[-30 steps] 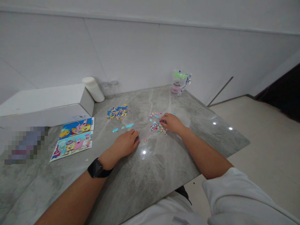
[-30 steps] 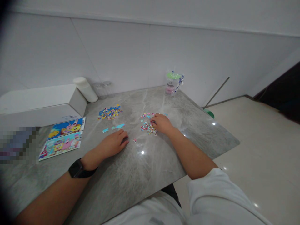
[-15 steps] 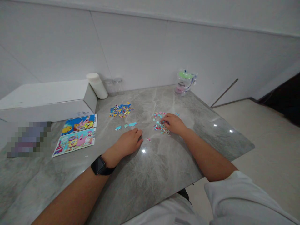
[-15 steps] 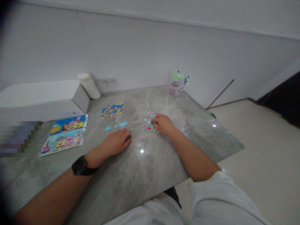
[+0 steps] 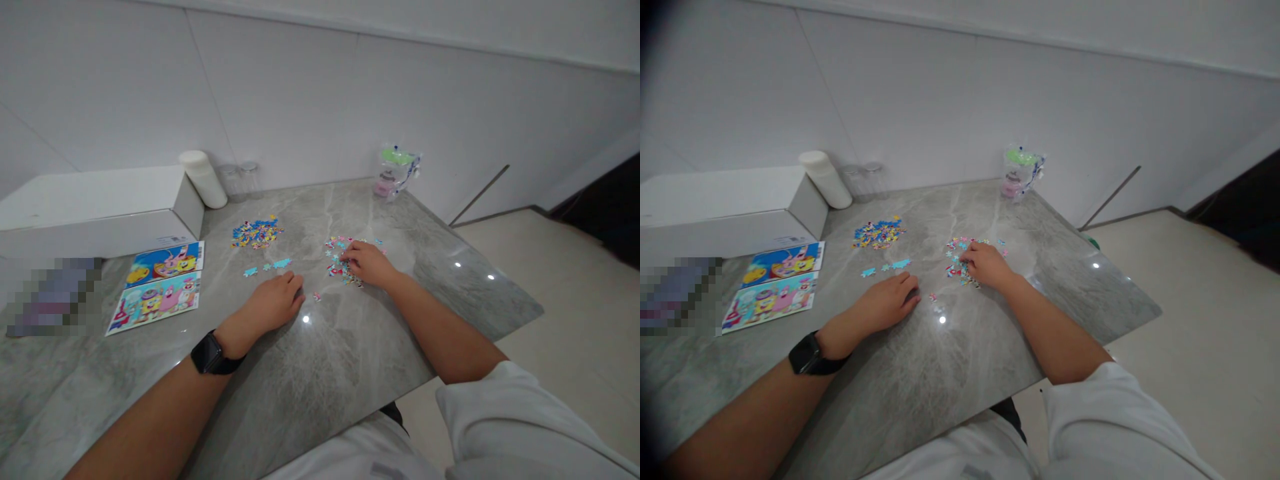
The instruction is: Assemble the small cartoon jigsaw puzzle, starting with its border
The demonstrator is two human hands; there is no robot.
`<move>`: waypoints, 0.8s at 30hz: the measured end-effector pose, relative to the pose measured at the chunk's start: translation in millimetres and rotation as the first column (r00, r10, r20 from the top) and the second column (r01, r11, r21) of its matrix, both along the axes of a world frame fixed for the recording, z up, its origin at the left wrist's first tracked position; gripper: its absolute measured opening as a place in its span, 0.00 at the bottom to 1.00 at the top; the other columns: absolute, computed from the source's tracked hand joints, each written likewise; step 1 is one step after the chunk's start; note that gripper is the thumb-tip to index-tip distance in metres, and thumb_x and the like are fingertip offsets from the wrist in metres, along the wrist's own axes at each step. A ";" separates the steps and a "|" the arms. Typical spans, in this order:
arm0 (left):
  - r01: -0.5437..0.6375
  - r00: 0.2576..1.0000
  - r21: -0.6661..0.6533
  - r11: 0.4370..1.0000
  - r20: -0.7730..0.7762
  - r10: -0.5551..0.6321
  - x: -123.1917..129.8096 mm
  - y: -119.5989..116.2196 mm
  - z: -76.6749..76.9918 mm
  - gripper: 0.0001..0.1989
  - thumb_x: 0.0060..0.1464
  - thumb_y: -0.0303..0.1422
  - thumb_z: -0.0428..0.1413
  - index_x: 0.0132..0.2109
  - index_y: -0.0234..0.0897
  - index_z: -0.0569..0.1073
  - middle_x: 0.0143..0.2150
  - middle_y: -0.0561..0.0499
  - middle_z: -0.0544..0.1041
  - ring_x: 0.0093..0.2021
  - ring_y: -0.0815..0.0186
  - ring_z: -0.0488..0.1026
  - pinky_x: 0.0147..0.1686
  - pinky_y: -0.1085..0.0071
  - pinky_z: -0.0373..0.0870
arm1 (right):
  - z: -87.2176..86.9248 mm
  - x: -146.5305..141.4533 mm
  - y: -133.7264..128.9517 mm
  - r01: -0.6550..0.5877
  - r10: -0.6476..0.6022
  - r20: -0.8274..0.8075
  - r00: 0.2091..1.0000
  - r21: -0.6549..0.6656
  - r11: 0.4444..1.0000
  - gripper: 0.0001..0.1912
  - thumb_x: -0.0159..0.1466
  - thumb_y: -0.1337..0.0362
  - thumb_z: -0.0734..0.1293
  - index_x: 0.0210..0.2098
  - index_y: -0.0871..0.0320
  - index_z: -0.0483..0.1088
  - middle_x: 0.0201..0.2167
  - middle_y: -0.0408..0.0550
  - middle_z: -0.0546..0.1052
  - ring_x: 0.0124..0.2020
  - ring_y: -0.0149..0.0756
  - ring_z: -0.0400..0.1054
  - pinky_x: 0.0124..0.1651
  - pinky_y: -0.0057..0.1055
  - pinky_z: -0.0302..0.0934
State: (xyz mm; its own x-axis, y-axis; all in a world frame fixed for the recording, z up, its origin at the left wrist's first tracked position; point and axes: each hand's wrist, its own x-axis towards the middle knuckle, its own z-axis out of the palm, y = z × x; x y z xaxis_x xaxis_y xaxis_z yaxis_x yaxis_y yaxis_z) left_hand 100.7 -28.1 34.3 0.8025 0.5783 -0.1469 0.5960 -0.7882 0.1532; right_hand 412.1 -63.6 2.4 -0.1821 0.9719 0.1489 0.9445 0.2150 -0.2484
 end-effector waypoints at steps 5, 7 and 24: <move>0.003 1.000 -0.011 1.000 0.021 -0.003 -1.3 1.3 -3.5 0.10 0.70 0.37 0.51 0.51 0.38 0.72 0.52 0.40 0.77 0.51 0.52 0.77 0.50 0.58 0.73 | 2.9 -1.1 -0.5 0.075 -0.075 0.037 0.996 -0.005 0.997 0.21 0.66 0.74 0.65 0.53 0.55 0.82 0.50 0.54 0.80 0.54 0.43 0.73 0.61 0.37 0.63; 0.007 0.999 -0.009 1.000 0.036 -0.007 -2.0 2.6 -6.3 0.10 0.69 0.37 0.51 0.51 0.38 0.72 0.52 0.39 0.77 0.51 0.51 0.77 0.50 0.57 0.73 | 4.3 -2.7 -1.2 0.081 -0.081 0.051 0.995 -0.005 0.997 0.22 0.66 0.74 0.64 0.54 0.54 0.82 0.50 0.53 0.80 0.54 0.44 0.73 0.61 0.37 0.63; 0.010 1.000 0.027 1.000 0.029 -0.010 -3.3 -3.5 2.4 0.11 0.70 0.37 0.52 0.53 0.36 0.73 0.53 0.39 0.77 0.51 0.52 0.78 0.49 0.59 0.74 | 22.3 -26.1 30.2 0.154 -0.121 0.205 0.971 -0.152 0.976 0.13 0.68 0.57 0.72 0.50 0.49 0.83 0.55 0.53 0.79 0.56 0.48 0.73 0.56 0.39 0.62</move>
State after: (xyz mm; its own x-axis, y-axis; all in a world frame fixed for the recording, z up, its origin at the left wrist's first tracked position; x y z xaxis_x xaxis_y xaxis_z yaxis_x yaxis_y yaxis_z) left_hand 97.4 -31.5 36.7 0.8120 0.5737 -0.1078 0.5837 -0.7982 0.1489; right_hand 386.0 -33.5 24.7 -0.0545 0.9977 -0.0414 0.9955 0.0511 -0.0796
